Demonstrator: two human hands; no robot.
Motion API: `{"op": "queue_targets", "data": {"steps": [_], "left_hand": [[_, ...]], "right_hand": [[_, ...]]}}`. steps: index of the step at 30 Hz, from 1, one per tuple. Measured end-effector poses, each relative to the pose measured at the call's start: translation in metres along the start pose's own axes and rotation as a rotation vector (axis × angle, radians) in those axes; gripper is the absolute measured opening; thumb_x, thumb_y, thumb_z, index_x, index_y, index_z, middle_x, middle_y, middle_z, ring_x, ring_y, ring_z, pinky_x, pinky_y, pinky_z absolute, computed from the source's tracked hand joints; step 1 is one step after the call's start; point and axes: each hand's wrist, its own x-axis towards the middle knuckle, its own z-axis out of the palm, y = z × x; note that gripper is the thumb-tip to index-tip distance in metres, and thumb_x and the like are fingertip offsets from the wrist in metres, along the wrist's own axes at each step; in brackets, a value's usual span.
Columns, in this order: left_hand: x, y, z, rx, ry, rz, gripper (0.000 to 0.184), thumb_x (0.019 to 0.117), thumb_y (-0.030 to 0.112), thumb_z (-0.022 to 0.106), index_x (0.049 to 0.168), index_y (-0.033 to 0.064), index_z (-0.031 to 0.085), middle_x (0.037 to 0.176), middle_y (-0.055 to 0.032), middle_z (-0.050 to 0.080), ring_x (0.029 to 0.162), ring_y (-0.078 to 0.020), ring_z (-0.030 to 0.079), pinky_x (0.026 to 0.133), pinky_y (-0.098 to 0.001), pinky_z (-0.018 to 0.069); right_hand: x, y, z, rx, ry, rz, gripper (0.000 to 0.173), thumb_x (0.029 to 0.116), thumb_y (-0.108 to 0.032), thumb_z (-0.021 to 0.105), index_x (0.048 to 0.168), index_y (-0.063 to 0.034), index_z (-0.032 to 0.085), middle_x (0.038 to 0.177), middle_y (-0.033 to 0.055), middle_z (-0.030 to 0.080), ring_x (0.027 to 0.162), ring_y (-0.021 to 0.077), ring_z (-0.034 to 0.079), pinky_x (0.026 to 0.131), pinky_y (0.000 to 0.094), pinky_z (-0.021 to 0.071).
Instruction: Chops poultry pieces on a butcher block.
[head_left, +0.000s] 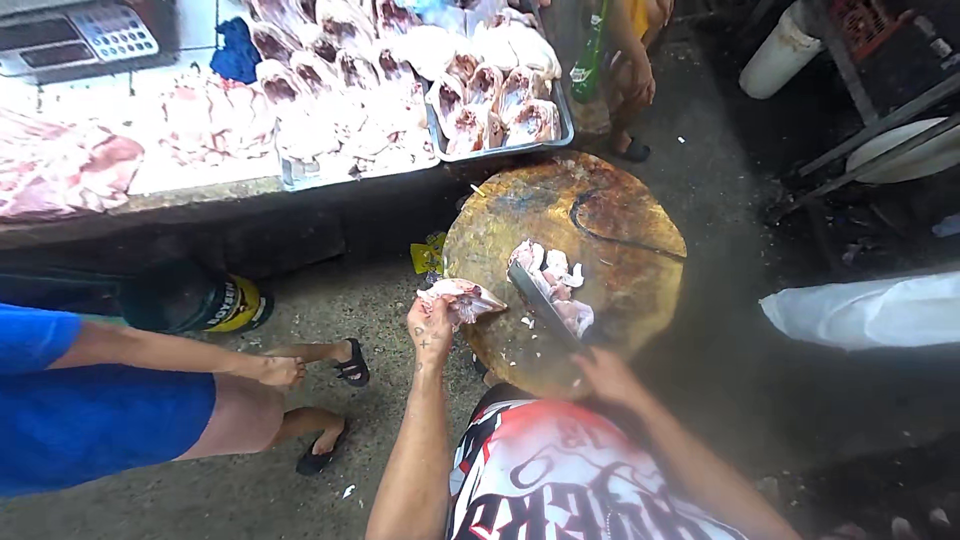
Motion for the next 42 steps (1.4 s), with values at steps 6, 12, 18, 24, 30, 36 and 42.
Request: {"op": "queue_targets", "data": {"steps": [6,12,18,24,30,36,42], "left_hand": [[0.021,0.009,0.047,-0.177,-0.214,-0.122,0.022,0.1035,0.017,0.057,0.112,-0.0034,0.064,0.087,-0.0117,0.072,0.075,-0.0203,0.071,0.071,-0.0403,0.0614],[0.030,-0.001,0.080,0.226,-0.339,-0.281,0.040,0.0931,0.030,0.077,0.113,-0.0026,0.066,0.098,-0.0184,0.073,0.084,-0.0264,0.075,0.079,-0.0449,0.0643],[0.010,-0.020,0.069,0.368,-0.257,-0.180,0.042,0.0904,0.029,0.077,0.117,-0.0024,0.067,0.102,-0.0198,0.072,0.091,-0.0292,0.073,0.087,-0.0500,0.0612],[0.011,-0.026,0.074,0.428,-0.272,-0.185,0.044,0.0884,0.036,0.078,0.116,0.0032,0.070,0.100,-0.0159,0.074,0.090,-0.0283,0.074,0.088,-0.0527,0.0607],[0.012,-0.010,0.073,0.585,-0.276,-0.186,0.044,0.0870,0.046,0.079,0.103,0.0049,0.072,0.097,-0.0175,0.073,0.096,-0.0345,0.070,0.089,-0.0587,0.0546],[-0.003,-0.012,0.059,0.523,-0.144,-0.214,0.044,0.0887,0.040,0.079,0.105,0.0008,0.071,0.096,-0.0201,0.072,0.094,-0.0355,0.070,0.088,-0.0575,0.0543],[0.000,-0.026,0.051,0.418,-0.197,-0.150,0.042,0.0922,0.039,0.077,0.110,0.0020,0.071,0.093,-0.0156,0.073,0.085,-0.0290,0.071,0.083,-0.0533,0.0575]], "right_hand": [[0.005,0.000,-0.016,-0.056,0.140,0.057,0.059,0.1044,-0.056,0.048,0.120,-0.0017,0.066,0.104,0.0201,0.070,0.101,0.0346,0.069,0.093,0.0567,0.0539],[0.002,-0.018,0.011,-0.094,0.197,0.108,0.061,0.1056,-0.057,0.043,0.124,-0.0023,0.063,0.103,0.0192,0.071,0.103,0.0345,0.070,0.092,0.0545,0.0547],[-0.026,-0.060,0.015,0.065,0.456,-0.267,0.054,0.1046,-0.051,0.050,0.112,-0.0004,0.067,0.073,0.0098,0.065,0.069,0.0232,0.066,0.069,0.0453,0.0563],[-0.017,-0.091,0.023,0.151,0.765,-0.832,0.043,0.1042,-0.040,0.054,0.097,0.0001,0.066,0.064,0.0024,0.062,0.054,0.0067,0.061,0.053,0.0266,0.0557],[0.024,-0.031,0.025,-0.210,0.080,0.016,0.061,0.1060,-0.056,0.042,0.122,-0.0009,0.063,0.102,0.0195,0.071,0.101,0.0348,0.070,0.091,0.0555,0.0551],[0.028,-0.016,0.027,-0.035,0.103,-0.037,0.056,0.1064,-0.053,0.045,0.109,-0.0008,0.066,0.092,0.0166,0.067,0.089,0.0305,0.068,0.084,0.0517,0.0542],[0.001,-0.041,0.027,0.072,0.174,-0.069,0.056,0.1053,-0.054,0.047,0.111,-0.0020,0.066,0.085,0.0131,0.065,0.080,0.0263,0.067,0.078,0.0484,0.0552]]}}
